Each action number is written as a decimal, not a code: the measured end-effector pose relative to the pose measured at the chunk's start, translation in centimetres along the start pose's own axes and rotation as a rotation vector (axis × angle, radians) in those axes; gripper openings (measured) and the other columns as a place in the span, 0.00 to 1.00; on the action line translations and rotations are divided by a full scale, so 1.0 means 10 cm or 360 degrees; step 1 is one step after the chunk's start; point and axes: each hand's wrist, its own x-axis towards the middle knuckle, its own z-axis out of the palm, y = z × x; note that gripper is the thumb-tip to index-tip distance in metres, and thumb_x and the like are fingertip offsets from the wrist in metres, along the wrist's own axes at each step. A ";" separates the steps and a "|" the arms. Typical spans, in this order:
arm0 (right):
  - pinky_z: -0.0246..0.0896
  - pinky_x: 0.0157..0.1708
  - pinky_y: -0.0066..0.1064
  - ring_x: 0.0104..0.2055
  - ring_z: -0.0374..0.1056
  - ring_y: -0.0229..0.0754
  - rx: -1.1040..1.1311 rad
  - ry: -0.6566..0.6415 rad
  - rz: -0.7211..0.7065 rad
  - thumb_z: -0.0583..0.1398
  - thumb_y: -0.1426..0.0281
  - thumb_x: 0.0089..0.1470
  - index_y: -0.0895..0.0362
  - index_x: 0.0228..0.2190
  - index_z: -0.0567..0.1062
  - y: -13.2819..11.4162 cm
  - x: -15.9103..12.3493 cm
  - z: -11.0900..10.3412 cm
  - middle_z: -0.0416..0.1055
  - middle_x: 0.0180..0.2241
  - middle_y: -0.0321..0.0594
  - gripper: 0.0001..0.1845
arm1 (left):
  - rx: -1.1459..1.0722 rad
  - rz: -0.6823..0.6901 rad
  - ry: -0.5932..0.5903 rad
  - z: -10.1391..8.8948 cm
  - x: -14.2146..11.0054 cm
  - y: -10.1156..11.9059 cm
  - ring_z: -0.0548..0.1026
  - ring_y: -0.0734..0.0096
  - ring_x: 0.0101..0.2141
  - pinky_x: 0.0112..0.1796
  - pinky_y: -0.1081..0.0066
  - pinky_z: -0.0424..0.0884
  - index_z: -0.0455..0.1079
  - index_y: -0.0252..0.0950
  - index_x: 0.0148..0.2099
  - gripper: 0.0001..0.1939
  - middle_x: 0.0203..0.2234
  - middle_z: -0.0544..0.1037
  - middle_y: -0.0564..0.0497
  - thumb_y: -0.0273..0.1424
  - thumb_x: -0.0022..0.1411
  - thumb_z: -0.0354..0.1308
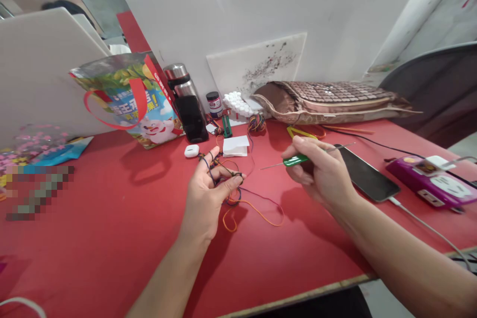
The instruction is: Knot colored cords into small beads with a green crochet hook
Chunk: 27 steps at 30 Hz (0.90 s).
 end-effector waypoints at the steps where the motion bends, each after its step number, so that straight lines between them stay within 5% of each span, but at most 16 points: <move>1: 0.35 0.15 0.28 0.14 0.47 0.30 0.0020 0.0012 0.0012 0.72 0.53 0.57 0.57 0.23 0.82 -0.01 0.01 0.01 0.60 0.12 0.32 0.22 | 0.0003 0.0004 0.0003 0.00 0.00 0.00 0.76 0.73 0.31 0.36 0.75 0.69 0.57 0.27 0.73 0.56 0.23 0.76 0.61 0.28 0.45 0.78; 9: 0.46 0.17 0.27 0.19 0.57 0.33 -0.0066 -0.0236 0.0051 0.73 0.47 0.55 0.56 0.27 0.83 0.04 -0.09 0.08 0.67 0.17 0.35 0.24 | -0.0054 -0.0046 -0.0007 -0.01 -0.01 -0.02 0.77 0.73 0.29 0.29 0.76 0.64 0.58 0.30 0.74 0.55 0.24 0.75 0.60 0.27 0.48 0.78; 27: 0.48 0.18 0.27 0.19 0.57 0.33 -0.0100 -0.0277 0.0048 0.72 0.49 0.57 0.57 0.28 0.82 0.08 -0.09 0.08 0.68 0.19 0.35 0.24 | -0.0143 -0.0100 -0.0046 0.03 -0.05 0.01 0.72 0.76 0.26 0.24 0.79 0.60 0.64 0.33 0.71 0.50 0.27 0.76 0.58 0.26 0.47 0.77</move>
